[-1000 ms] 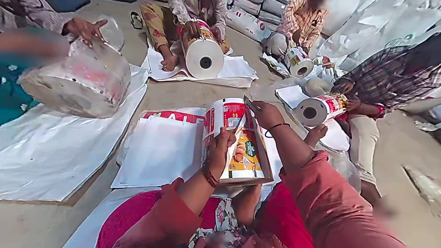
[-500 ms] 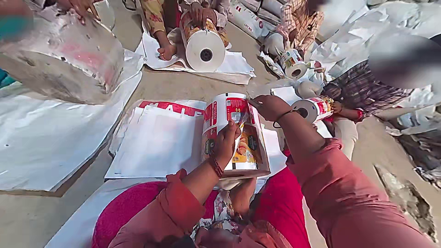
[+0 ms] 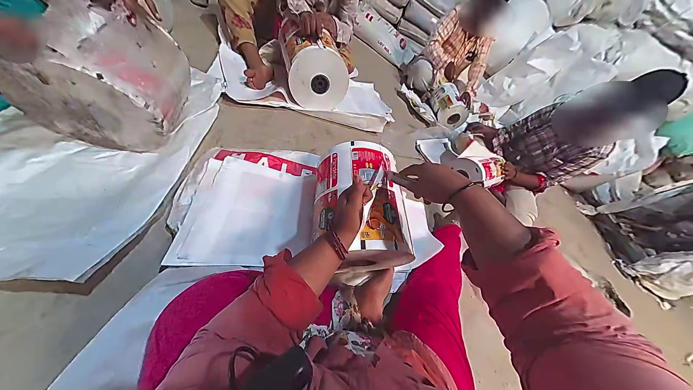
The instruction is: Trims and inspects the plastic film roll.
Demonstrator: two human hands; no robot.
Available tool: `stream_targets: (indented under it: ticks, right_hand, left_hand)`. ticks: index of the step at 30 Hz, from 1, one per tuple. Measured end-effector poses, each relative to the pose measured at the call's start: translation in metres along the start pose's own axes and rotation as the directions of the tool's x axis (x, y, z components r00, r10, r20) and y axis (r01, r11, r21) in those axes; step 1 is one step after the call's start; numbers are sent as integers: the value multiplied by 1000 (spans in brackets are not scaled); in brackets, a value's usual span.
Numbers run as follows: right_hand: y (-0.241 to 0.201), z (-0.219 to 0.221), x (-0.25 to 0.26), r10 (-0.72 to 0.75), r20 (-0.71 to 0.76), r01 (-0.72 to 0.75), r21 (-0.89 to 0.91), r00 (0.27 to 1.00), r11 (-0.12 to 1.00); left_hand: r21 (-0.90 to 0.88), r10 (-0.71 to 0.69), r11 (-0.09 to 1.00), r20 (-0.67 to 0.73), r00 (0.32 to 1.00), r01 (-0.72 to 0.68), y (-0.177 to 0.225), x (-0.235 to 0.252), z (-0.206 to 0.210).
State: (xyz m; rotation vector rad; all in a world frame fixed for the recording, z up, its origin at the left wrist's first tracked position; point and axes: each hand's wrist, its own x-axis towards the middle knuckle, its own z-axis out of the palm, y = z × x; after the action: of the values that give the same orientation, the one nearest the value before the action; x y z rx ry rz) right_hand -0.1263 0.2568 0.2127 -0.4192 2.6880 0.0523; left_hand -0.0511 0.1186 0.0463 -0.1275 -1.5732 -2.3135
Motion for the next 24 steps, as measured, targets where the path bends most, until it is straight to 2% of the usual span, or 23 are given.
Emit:
stream_targets:
  ticks: [3, 6, 8, 10, 12, 14, 16, 18, 19, 21, 22, 24]
  right_hand:
    - [6, 16, -14, 38, -49, -35, 67, 998, 997]
    - [10, 55, -38, 150, -239, -75, 296, 959, 952]
    - [14, 90, -50, 213, -387, 52, 572, 897, 818]
    - [14, 124, -55, 244, -450, 210, 745, 859, 634]
    - [8, 152, -61, 249, -427, 250, 815, 869, 523]
    - [2, 168, -63, 253, -449, 288, 824, 857, 488]
    - [4, 172, -63, 278, -455, 289, 829, 846, 479]
    - [11, 172, -58, 304, -432, 282, 858, 849, 430]
    - [14, 173, -56, 311, -414, 288, 879, 855, 380]
    - [18, 173, -58, 319, -390, 323, 914, 863, 243]
    - [21, 173, -61, 319, -384, 338, 922, 867, 189]
    - [26, 174, -69, 335, -396, 370, 918, 855, 141]
  left_hand:
    - [-122, 70, 990, -25, 997, -72, 1, -1, 0]
    - [-132, 22, 991, -45, 999, -27, 2, -10, -7]
    - [-147, 24, 989, -59, 998, -32, 5, -11, -11]
    - [-171, 68, 982, -81, 994, -81, 11, -7, -14]
    - [-108, 153, 981, -84, 985, -162, 22, -14, -21]
    - [2, 255, 966, -118, 960, -257, 38, -15, -28]
    - [90, 279, 960, -198, 940, -266, 54, -15, -40]
    - [215, 268, 953, -265, 926, -214, 69, -14, -63]
    - [355, 305, 913, -268, 914, -201, 76, -9, -81]
    - [682, 339, 723, -209, 917, -112, 94, -4, -119]
    - [783, 304, 621, -204, 931, -32, 103, -6, -137]
    - [859, 192, 488, -276, 942, 153, 115, -13, -173]
